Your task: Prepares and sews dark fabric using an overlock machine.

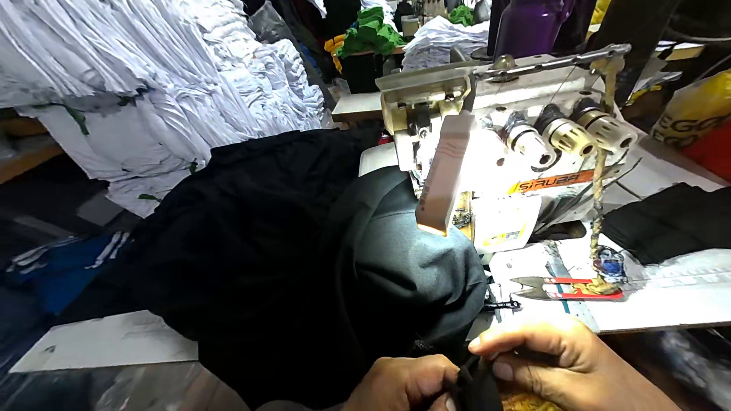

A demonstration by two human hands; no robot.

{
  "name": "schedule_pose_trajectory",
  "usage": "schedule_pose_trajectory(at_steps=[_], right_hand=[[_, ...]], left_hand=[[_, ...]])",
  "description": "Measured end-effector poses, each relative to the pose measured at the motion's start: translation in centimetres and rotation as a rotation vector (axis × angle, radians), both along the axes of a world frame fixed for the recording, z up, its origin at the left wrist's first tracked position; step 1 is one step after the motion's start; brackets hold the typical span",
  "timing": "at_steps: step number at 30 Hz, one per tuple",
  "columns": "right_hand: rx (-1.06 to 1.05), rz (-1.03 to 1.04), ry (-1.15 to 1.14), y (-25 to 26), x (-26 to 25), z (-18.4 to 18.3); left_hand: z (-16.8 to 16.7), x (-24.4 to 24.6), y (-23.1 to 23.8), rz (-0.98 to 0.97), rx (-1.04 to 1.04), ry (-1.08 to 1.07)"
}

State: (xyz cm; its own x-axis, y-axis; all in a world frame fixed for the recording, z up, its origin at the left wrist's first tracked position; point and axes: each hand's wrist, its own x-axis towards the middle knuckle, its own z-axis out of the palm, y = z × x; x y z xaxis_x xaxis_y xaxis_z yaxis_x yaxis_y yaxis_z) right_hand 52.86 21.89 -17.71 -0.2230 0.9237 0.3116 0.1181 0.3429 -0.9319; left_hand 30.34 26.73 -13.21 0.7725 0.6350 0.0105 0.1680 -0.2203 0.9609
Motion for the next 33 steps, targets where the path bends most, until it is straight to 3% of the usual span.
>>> schedule_pose_trajectory(at_steps=[6, 13, 16, 20, 26, 29, 33], right_hand=[[-0.13, 0.32, 0.052, 0.7, -0.1, 0.6], [0.06, 0.261, 0.136, 1.4, -0.8, -1.6], [0.034, 0.277, 0.138, 1.0, -0.9, -1.0], [-0.029, 0.29, 0.146, 0.7, -1.1, -0.8], [-0.11, 0.289, 0.167, 0.4, -1.2, -0.3], [-0.021, 0.226, 0.034, 0.3, -1.4, 0.2], [0.231, -0.035, -0.406, -0.4, -2.2, 1.8]], left_hand=[[0.6, -0.5, 0.4, -0.066, 0.042, 0.054], [1.4, -1.4, 0.6, -0.087, 0.138, 0.11], [1.1, -1.8, 0.7, -0.136, 0.108, 0.092], [0.6, -1.6, 0.4, -0.065, 0.103, 0.087], [0.5, -1.2, 0.2, -0.027, 0.199, 0.086], [0.7, -0.8, -0.2, -0.013, 0.28, 0.118], [1.1, -0.1, -1.3, 0.079, 0.473, 0.222]])
